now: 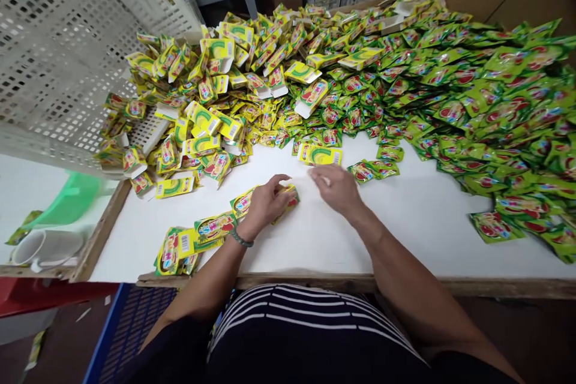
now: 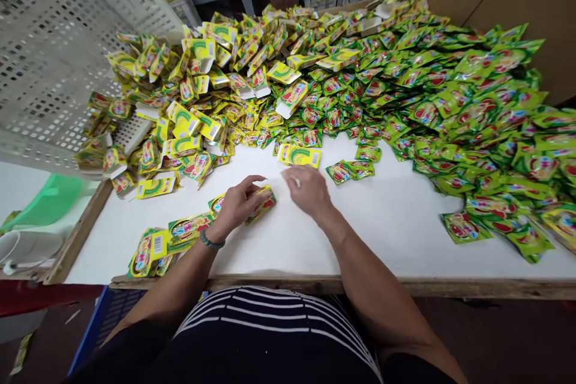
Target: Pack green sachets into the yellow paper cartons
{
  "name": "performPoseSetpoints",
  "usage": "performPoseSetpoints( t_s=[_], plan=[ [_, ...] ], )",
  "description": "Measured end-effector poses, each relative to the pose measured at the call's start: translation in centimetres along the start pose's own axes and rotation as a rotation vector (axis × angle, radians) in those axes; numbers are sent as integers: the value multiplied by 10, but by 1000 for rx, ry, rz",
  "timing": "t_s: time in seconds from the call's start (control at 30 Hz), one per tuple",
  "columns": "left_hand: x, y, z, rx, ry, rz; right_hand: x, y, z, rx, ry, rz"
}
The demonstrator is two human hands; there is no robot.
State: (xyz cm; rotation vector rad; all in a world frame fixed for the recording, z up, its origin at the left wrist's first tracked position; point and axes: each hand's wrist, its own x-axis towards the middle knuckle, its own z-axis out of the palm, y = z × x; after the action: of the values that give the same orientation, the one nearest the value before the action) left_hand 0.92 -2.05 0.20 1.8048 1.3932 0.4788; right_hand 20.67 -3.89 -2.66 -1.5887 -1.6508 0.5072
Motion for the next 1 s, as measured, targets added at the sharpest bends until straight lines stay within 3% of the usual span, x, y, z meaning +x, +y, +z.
performPoseSetpoints(
  t_s=[0.1,0.2,0.37,0.43,0.5,0.6,0.73,0.87,1.0],
  plan=[
    [-3,-6,-22,420,-18,-74,8,23,-30,-314,138,271],
    [-9,-21,-52,588,-55,-185,11,41,-49,-483,12,469],
    [-25,-39,-106,753,-219,-347,10,42,-41,-540,-223,406],
    [-28,-35,-119,836,-287,-387,10,37,-35,-536,-271,367],
    [-22,-24,-121,891,-262,-363,10,35,-31,-549,-301,375],
    [8,0,-101,865,-69,-203,11,35,-28,-516,-330,424],
    [77,25,-52,777,78,-110,12,37,-27,-391,-312,437],
    [140,30,-3,653,104,-188,14,35,-33,-342,-299,438],
    [161,23,24,567,67,-193,16,35,-41,-295,-319,472]
  ],
)
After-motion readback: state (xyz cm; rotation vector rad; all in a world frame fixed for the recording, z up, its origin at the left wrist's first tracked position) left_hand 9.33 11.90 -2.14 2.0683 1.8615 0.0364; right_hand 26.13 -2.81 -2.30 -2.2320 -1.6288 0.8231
